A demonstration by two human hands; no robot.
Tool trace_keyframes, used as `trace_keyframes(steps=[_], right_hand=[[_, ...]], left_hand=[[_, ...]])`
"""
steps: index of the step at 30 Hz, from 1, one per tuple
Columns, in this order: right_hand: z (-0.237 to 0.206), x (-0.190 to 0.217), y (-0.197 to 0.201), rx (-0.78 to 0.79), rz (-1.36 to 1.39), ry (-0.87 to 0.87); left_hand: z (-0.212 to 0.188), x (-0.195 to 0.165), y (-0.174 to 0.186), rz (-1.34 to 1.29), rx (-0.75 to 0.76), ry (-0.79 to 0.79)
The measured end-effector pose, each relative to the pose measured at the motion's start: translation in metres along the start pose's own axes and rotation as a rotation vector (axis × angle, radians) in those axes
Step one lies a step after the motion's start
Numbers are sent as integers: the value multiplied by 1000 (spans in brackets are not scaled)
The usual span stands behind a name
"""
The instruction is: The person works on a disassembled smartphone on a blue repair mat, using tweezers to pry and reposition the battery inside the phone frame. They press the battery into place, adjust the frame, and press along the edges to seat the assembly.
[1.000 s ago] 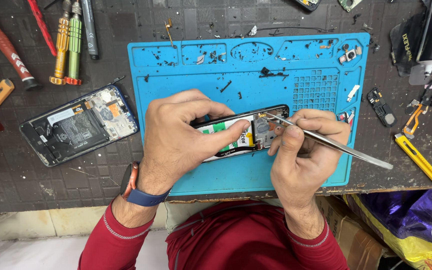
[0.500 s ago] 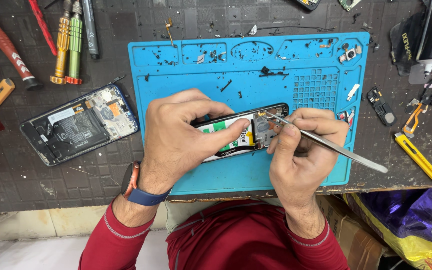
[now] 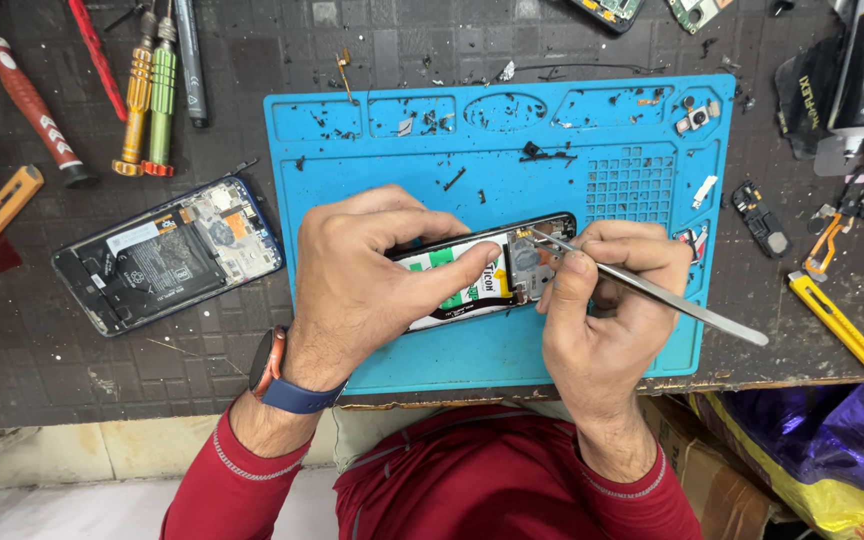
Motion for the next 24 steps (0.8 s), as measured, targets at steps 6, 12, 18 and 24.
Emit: trace_keyframes(steps=[6,12,18,24], right_hand=[[11,6,7,84,-58,3],[25,4,12,146,-75,-30],[39,0,20,204,-73,-80],[46,-5,21,224,-118,-48]], left_hand=[[3,1,-1,-5,5,20],[9,0,-1,33,20,23],[17,0,-2,88,71,-21],[27,0,-2,125,103,-79]])
Point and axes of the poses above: each hand's wrist, its own z-axis towards the middle knuckle, its own y-axis out of the back of the hand, x = y × z, the point moved 5 cm from there along z, towards the middle knuckle, and after that the axes turned 7 degrees about x, right-handed, at the moved point
